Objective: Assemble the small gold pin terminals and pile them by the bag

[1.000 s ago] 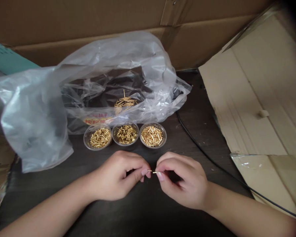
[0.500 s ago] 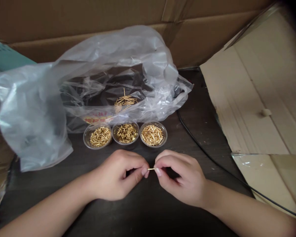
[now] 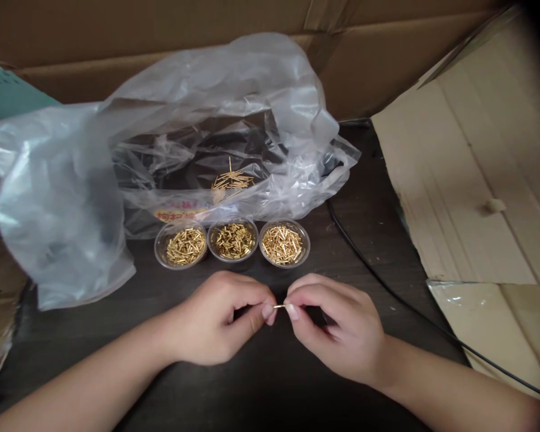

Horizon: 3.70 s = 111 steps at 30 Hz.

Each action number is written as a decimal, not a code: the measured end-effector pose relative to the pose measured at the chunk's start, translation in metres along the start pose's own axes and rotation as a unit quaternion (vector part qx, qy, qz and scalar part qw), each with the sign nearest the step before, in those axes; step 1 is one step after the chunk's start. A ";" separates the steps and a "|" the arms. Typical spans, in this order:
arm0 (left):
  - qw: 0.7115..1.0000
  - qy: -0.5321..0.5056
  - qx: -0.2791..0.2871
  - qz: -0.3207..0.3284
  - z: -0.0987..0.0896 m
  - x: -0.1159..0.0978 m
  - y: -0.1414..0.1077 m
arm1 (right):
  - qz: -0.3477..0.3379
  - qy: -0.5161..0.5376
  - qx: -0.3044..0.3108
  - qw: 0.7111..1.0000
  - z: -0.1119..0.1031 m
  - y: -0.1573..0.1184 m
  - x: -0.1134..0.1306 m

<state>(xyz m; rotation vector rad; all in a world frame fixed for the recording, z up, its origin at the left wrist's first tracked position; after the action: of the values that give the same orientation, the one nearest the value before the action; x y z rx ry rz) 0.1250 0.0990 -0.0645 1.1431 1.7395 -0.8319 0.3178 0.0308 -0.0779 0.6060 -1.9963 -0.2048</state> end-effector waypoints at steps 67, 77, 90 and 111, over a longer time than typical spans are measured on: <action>0.999 -0.024 0.033 0.012 -0.004 -0.002 0.000 | -0.009 -0.058 0.052 0.997 -0.005 -0.002 0.004; 1.000 0.021 0.004 -0.005 0.001 0.001 -0.001 | 0.010 -0.069 0.038 0.997 0.000 -0.007 -0.002; 0.999 0.045 -0.008 0.015 0.003 0.000 -0.001 | 0.016 -0.020 0.097 0.995 -0.001 -0.009 -0.004; 0.999 0.010 -0.016 0.027 0.001 -0.001 0.002 | -0.013 -0.042 0.103 0.994 -0.002 -0.010 -0.003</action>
<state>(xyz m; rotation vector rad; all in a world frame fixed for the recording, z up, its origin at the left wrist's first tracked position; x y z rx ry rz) 0.1273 0.0980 -0.0641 1.1749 1.7245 -0.7597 0.3234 0.0236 -0.0831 0.7650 -2.1084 -0.0412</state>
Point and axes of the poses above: each hand's wrist, its own y-axis towards the middle knuckle, its own z-axis out of the palm, x = y × z, the point moved 1 cm from there along y, towards the middle knuckle, and after that the axes turned 9 degrees about x, right-handed, at the moved point
